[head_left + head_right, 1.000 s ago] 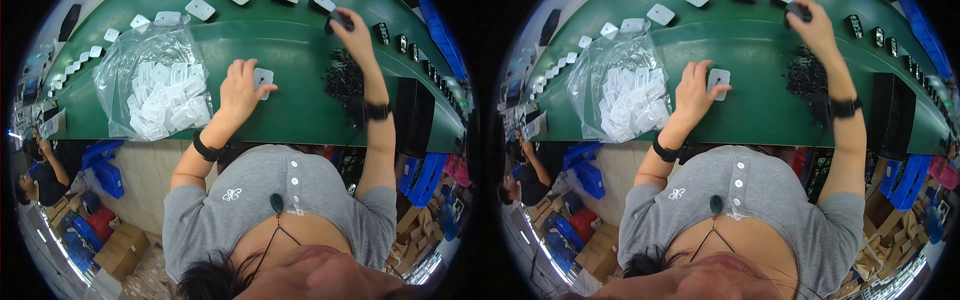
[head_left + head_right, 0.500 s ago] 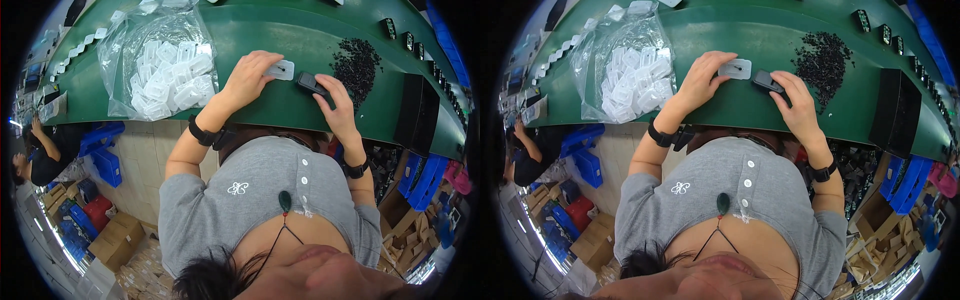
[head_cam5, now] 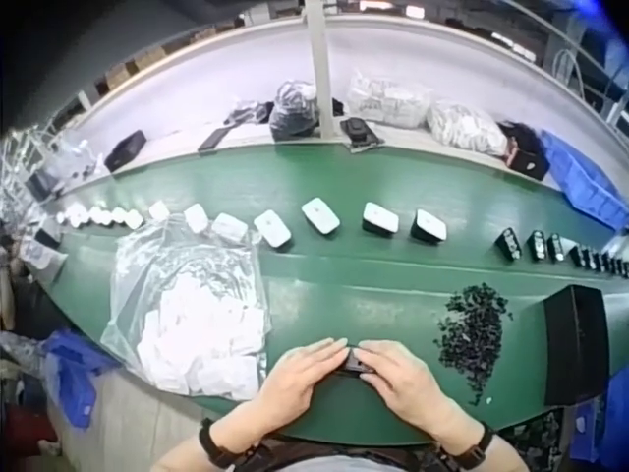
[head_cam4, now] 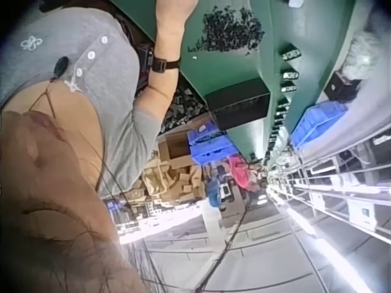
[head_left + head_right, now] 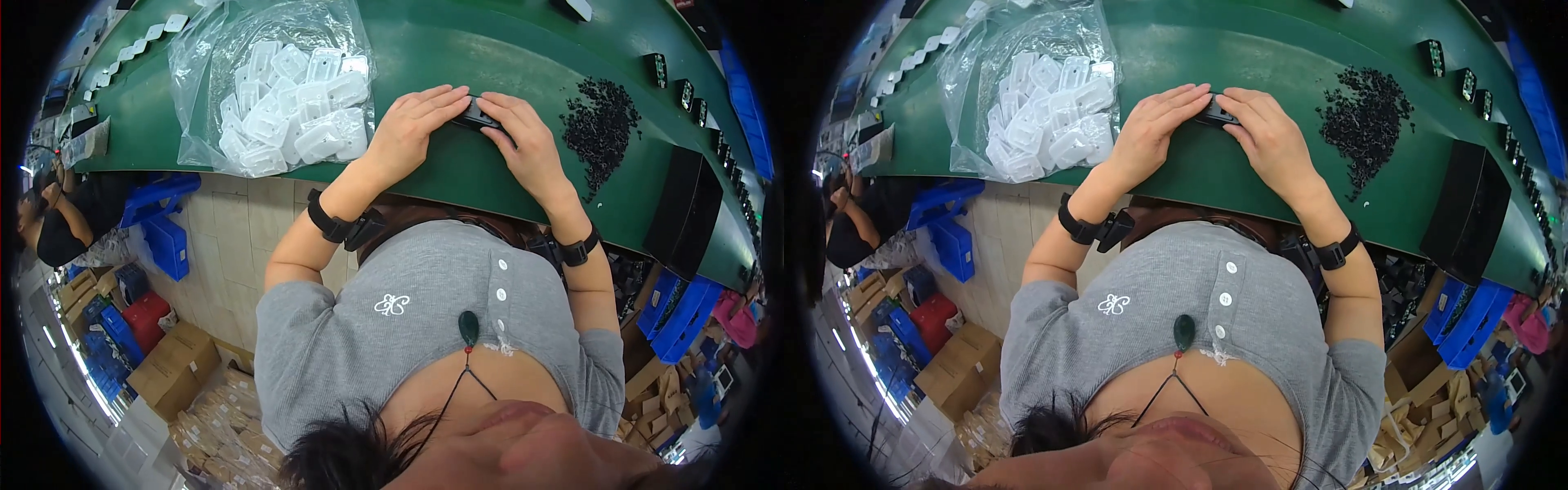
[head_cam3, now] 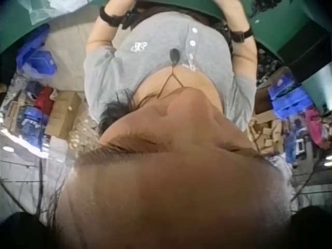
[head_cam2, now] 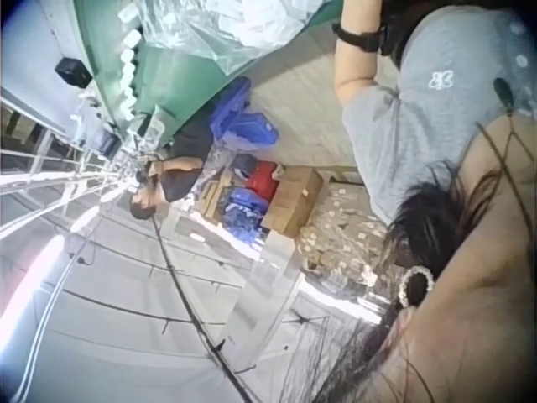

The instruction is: The person picks up a white plastic base and a black screw, inserts the screw into the base, and then presses a black plastic housing over the assembly. After pressing the parts together by hand, the person places the completed unit onto the green workbench.

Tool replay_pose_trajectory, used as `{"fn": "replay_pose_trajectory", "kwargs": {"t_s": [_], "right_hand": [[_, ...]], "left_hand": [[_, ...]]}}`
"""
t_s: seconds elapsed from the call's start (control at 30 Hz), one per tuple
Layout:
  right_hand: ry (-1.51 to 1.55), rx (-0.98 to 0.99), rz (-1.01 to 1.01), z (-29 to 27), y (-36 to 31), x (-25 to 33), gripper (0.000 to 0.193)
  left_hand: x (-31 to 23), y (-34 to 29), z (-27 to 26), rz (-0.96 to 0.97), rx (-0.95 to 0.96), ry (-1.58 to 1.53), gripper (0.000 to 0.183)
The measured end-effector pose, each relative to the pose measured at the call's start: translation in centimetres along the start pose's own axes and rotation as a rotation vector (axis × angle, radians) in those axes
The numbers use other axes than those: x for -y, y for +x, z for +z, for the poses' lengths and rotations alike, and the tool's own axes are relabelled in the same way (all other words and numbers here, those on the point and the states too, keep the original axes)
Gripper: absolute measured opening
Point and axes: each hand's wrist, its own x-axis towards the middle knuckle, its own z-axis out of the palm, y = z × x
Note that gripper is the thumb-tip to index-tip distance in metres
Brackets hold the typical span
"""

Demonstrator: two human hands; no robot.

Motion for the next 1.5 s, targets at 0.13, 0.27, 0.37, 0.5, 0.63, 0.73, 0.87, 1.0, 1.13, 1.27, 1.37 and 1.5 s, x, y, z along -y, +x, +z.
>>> {"fn": "replay_pose_trajectory", "kwargs": {"t_s": [0.13,0.27,0.37,0.5,0.63,0.73,0.87,1.0,1.13,1.27,1.37,1.5], "right_hand": [[-0.106,-0.031,-0.124,0.5,-0.1,-0.6,0.043],[-0.132,-0.016,-0.121,0.5,-0.2,-0.5,0.043],[-0.119,-0.005,-0.055,0.8,-0.4,0.1,0.044],[-0.093,-0.051,-0.001,1.1,-0.7,0.2,0.043],[-0.111,-0.053,-0.01,1.0,-0.6,0.3,0.041],[-0.243,-0.069,0.02,1.6,-0.8,1.2,0.042],[-0.306,-0.127,0.037,2.3,-0.8,1.6,0.041],[-0.223,-0.099,0.01,1.7,-0.7,1.2,0.041],[-0.218,-0.121,0.03,2.0,-1.2,0.8,0.044],[-0.242,-0.152,0.046,2.0,-1.5,1.0,0.046],[-0.196,-0.13,0.075,1.8,-1.5,0.6,0.044],[-0.127,-0.061,0.074,0.5,-0.6,0.5,0.04]], "left_hand": [[-0.2,-0.2,-0.2,0.041,0.009,0.11,0.048],[-0.3,-0.2,-0.4,0.083,0.02,0.198,0.049],[-0.2,-0.3,-0.4,0.089,0.023,0.217,0.05],[-0.5,-0.2,-0.6,0.083,0.032,0.242,0.05],[0.1,0.0,-0.9,0.117,0.042,0.217,0.05],[0.4,0.1,-1.0,0.142,0.062,0.205,0.053],[0.9,-0.2,-0.7,0.121,0.05,0.182,0.056],[0.5,-0.4,-0.6,0.108,0.046,0.212,0.056],[-0.2,-0.3,-0.5,0.11,0.025,0.253,0.055],[-0.6,-0.2,0.2,0.103,-0.02,0.319,0.05],[-0.5,-0.1,0.6,0.093,-0.027,0.294,0.05],[-0.1,0.5,-0.6,0.077,0.02,0.231,0.049]]}}
